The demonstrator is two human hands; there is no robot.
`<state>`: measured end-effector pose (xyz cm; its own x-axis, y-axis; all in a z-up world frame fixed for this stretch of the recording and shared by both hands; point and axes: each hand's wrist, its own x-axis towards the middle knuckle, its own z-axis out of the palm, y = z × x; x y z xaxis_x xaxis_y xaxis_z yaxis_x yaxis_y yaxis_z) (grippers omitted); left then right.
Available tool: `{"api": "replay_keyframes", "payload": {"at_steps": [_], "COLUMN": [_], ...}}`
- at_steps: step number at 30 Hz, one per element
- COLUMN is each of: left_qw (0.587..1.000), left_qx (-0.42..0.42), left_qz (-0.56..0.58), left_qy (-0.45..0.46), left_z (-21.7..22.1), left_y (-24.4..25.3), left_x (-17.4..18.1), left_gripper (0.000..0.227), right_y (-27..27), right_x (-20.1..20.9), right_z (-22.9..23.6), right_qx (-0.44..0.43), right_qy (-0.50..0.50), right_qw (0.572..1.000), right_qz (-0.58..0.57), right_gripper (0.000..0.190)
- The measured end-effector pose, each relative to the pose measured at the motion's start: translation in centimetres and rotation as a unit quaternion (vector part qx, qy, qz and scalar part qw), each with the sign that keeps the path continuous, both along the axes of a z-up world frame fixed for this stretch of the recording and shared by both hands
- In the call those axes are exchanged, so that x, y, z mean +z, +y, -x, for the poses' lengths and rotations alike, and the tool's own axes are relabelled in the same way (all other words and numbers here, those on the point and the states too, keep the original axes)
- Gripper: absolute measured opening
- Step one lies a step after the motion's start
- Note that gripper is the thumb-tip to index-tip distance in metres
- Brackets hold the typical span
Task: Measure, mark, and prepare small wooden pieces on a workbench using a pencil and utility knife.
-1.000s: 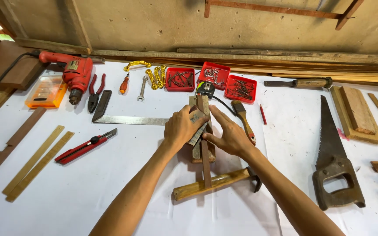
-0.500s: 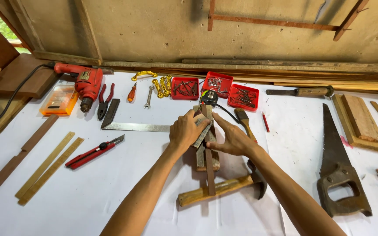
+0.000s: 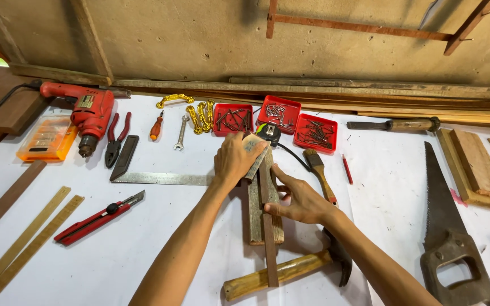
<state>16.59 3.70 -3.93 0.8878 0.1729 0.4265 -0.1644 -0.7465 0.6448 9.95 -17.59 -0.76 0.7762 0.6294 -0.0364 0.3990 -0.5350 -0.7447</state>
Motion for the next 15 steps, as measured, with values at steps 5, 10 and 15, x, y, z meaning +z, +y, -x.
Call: {"api": "replay_keyframes", "payload": {"at_steps": [5,10,15], "left_qw": [0.992,0.994,0.997], "left_qx": [-0.058,-0.057,-0.067], "left_qz": [0.038,0.014,0.022], "left_qy": [0.11,0.096,0.025], "left_z": [-0.9,3.0,6.6], "left_y": [0.4,-0.3,-1.1], "left_x": [-0.7,0.6,0.3], "left_gripper": [0.055,0.056,0.053], "right_y": [-0.3,-0.3,-1.3], "right_x": [-0.8,0.3,-0.6], "right_z": [0.8,4.2,7.4], "right_qx": [0.013,-0.008,0.001], "right_qy": [-0.031,-0.018,-0.036], "right_qw": [0.999,1.0,0.998], "right_qz": [-0.038,-0.003,-0.058], "right_gripper": [0.111,0.11,0.108]}}
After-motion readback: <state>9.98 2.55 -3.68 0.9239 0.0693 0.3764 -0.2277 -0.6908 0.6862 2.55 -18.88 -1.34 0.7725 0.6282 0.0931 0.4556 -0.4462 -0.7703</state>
